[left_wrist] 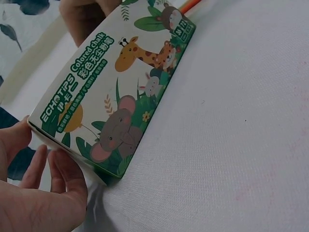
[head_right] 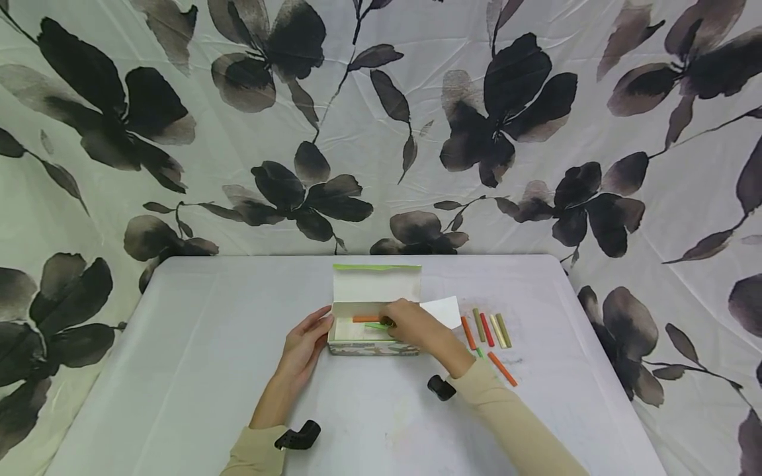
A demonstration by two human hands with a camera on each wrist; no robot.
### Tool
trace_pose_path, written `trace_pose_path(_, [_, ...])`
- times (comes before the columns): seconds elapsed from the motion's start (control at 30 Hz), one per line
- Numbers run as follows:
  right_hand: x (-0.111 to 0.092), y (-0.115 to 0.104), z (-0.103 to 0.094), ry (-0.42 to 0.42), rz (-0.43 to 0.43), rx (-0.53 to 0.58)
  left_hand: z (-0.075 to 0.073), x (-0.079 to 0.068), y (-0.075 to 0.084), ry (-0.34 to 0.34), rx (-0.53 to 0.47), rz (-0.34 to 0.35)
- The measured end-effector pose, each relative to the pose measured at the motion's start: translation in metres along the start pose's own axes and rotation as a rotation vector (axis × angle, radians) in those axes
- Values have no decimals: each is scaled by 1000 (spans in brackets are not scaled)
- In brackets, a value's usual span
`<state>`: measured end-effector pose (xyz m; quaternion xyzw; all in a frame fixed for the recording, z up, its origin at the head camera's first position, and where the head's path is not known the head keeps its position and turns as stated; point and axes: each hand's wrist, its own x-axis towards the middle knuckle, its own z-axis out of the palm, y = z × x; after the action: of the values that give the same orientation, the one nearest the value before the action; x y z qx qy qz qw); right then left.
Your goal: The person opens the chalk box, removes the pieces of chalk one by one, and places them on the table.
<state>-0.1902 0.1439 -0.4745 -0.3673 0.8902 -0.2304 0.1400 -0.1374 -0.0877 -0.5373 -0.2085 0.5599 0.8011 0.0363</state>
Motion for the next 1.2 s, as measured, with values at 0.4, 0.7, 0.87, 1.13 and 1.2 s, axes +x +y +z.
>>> trace_pose_path(0.4, [-33,21,-23,159,8,317,0,-1,2,-14,12,0])
trace_pose_path(0.7, [-65,38,-37,255,125,551,1,-2,1,-9,15,-4])
trace_pose_path(0.87, [-84,46,-44,291,193,612,2,-2,-1,-4,16,-7])
trace_pose_path(1.13, [-113,61,-52,354,301,627,1,-3,0,-17,25,-8])
trace_pose_path(1.2, [-120,64,-54,366,322,628,1,-3,0,-20,21,-5])
